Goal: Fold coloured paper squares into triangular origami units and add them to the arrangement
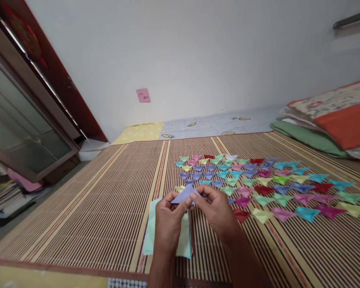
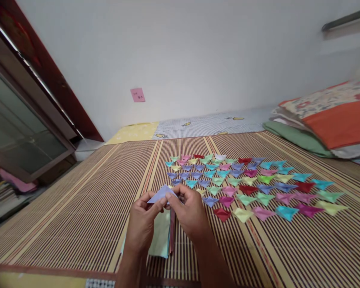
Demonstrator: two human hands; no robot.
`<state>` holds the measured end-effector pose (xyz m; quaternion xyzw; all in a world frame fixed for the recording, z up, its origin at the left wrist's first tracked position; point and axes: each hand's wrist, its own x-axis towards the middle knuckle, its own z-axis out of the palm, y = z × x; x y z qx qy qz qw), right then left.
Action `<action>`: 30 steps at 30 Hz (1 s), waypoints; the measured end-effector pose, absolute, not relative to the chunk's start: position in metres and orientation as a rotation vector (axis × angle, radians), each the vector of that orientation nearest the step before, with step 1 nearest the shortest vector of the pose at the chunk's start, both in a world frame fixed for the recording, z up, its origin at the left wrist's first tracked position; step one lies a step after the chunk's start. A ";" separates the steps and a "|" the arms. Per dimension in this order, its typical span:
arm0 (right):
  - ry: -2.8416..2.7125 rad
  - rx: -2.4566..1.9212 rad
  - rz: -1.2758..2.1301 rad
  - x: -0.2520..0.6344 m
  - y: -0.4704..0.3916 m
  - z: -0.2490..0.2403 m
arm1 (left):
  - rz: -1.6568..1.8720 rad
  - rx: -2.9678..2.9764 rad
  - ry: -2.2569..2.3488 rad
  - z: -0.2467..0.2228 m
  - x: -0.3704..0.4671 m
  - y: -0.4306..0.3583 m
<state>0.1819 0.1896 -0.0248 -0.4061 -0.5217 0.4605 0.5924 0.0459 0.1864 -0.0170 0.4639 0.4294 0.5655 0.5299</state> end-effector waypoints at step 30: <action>-0.733 -0.632 1.433 0.172 0.193 -0.030 | 1.400 1.241 0.768 -0.011 0.044 0.183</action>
